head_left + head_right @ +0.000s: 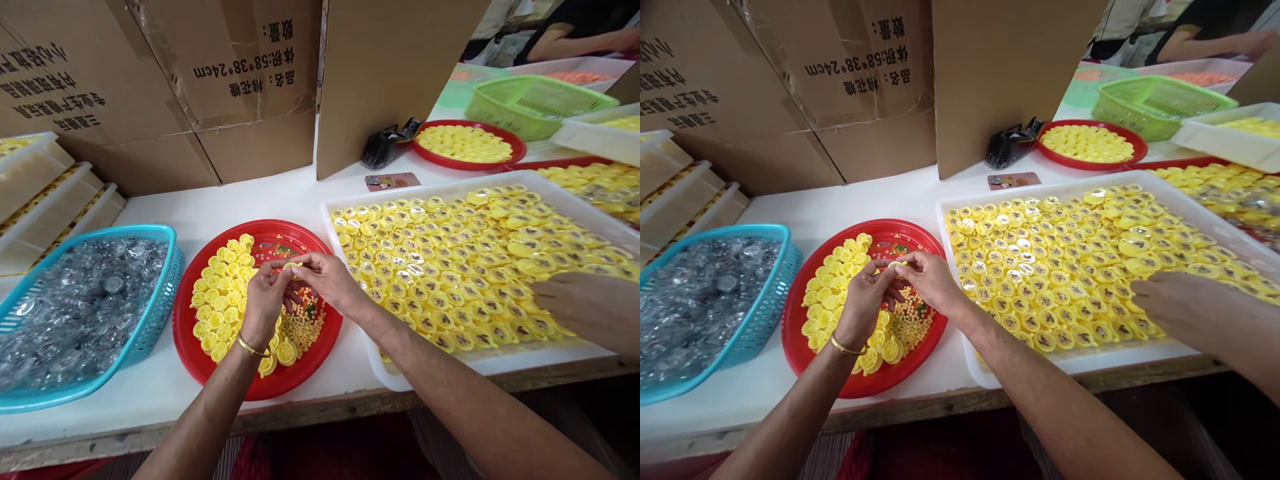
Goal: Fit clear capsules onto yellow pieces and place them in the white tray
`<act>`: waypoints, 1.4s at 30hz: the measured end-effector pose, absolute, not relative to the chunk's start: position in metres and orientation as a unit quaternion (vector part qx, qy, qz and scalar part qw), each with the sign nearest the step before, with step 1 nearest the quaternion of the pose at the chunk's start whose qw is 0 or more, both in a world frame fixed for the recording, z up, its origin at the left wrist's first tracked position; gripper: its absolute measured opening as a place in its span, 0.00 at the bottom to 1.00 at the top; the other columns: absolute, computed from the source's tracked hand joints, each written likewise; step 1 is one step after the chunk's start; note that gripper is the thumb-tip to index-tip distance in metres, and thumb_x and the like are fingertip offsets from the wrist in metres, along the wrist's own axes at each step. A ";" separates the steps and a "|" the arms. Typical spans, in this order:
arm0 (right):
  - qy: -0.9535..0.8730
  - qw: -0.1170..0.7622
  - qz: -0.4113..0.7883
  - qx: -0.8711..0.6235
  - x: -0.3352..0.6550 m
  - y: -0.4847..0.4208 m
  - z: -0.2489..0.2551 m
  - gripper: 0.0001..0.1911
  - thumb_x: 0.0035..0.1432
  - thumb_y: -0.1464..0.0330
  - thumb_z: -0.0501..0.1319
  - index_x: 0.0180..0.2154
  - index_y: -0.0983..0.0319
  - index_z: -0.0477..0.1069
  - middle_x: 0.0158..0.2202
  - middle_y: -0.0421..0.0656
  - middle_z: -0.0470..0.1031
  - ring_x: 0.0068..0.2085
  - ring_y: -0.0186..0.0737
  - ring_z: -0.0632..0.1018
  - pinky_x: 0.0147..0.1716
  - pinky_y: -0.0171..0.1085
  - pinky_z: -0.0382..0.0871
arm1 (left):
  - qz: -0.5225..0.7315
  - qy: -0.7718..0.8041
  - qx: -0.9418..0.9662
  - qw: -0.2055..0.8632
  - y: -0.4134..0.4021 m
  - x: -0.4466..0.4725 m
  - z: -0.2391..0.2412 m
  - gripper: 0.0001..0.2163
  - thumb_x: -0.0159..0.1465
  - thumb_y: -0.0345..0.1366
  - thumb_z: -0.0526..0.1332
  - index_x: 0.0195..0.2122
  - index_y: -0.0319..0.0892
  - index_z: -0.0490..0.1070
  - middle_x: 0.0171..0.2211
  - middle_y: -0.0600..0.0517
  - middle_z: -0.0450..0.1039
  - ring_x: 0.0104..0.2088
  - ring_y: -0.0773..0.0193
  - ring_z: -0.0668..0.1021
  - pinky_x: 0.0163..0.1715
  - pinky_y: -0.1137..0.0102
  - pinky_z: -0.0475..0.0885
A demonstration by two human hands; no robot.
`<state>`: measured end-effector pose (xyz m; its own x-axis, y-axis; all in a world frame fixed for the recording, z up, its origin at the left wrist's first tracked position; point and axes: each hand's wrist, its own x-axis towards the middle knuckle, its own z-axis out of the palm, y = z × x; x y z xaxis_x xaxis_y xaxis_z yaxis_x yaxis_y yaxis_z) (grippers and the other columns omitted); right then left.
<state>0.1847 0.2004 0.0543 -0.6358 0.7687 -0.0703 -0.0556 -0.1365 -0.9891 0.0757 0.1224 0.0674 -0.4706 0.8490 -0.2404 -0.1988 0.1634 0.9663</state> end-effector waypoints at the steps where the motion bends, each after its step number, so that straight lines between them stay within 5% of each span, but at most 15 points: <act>1: -0.588 0.300 0.686 -0.308 0.185 0.200 0.055 0.11 0.53 0.64 0.64 0.39 0.61 0.73 0.40 0.44 0.77 0.39 0.38 0.79 0.46 0.45 0.75 | 0.595 0.612 0.258 0.453 0.122 0.076 0.068 0.19 0.52 0.47 0.67 0.37 0.40 0.66 0.19 0.57 0.72 0.14 0.70 0.73 0.11 0.78 0.61; 9: -0.550 0.319 0.715 -0.291 0.187 0.198 0.060 0.13 0.51 0.68 0.65 0.41 0.60 0.71 0.39 0.43 0.76 0.38 0.36 0.78 0.43 0.43 0.76 | 0.567 0.642 0.296 0.424 0.120 0.070 0.066 0.21 0.52 0.48 0.67 0.41 0.42 0.64 0.18 0.62 0.64 0.13 0.74 0.65 0.12 0.78 0.56; 14: -0.513 0.314 0.746 -0.284 0.189 0.200 0.062 0.14 0.48 0.69 0.66 0.40 0.60 0.72 0.34 0.40 0.75 0.36 0.35 0.77 0.42 0.42 0.76 | 0.475 0.677 0.401 0.394 0.119 0.066 0.063 0.18 0.59 0.51 0.59 0.24 0.40 0.67 0.16 0.56 0.65 0.16 0.72 0.66 0.16 0.75 0.59; 20: -0.468 0.295 0.789 -0.266 0.195 0.194 0.078 0.16 0.46 0.69 0.67 0.40 0.61 0.73 0.32 0.38 0.74 0.34 0.34 0.77 0.41 0.40 0.76 | 0.432 0.734 0.448 0.272 0.114 0.074 0.076 0.19 0.60 0.50 0.59 0.20 0.42 0.64 0.14 0.56 0.62 0.17 0.69 0.66 0.18 0.74 0.60; 24: -0.455 0.293 0.793 -0.279 0.215 0.193 0.085 0.16 0.47 0.68 0.67 0.41 0.60 0.73 0.35 0.41 0.76 0.36 0.36 0.78 0.42 0.42 0.76 | 0.426 0.701 0.453 0.349 0.107 0.080 0.082 0.16 0.59 0.50 0.59 0.29 0.41 0.70 0.17 0.56 0.66 0.17 0.68 0.69 0.17 0.74 0.62; 28: -0.471 0.387 0.644 -0.462 0.251 0.229 0.077 0.15 0.50 0.67 0.66 0.42 0.60 0.73 0.40 0.44 0.77 0.40 0.38 0.78 0.44 0.41 0.74 | 0.462 0.622 0.443 0.450 0.101 0.083 0.081 0.27 0.59 0.51 0.59 0.55 0.42 0.64 0.33 0.49 0.74 0.27 0.62 0.77 0.19 0.72 0.69; 35: -0.494 0.399 0.503 -0.586 0.265 0.287 0.047 0.07 0.48 0.69 0.64 0.32 0.64 0.70 0.38 0.46 0.75 0.38 0.39 0.77 0.35 0.36 0.74 | 0.433 0.668 0.410 0.446 0.096 0.082 0.076 0.22 0.58 0.50 0.58 0.45 0.38 0.74 0.27 0.49 0.73 0.25 0.64 0.74 0.22 0.71 0.69; 42: -0.534 0.387 0.408 -0.631 0.253 0.296 0.030 0.14 0.44 0.66 0.67 0.34 0.62 0.69 0.31 0.42 0.74 0.29 0.37 0.76 0.29 0.35 0.71 | 0.409 0.677 0.393 0.470 0.087 0.080 0.069 0.25 0.55 0.50 0.58 0.45 0.35 0.73 0.23 0.52 0.71 0.24 0.65 0.72 0.22 0.71 0.68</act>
<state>0.2527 0.2962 0.0303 0.0963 0.9902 -0.1017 0.3575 -0.1297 -0.9249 0.0804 0.0869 0.0692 -0.2495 0.9159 -0.3145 0.1477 0.3570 0.9224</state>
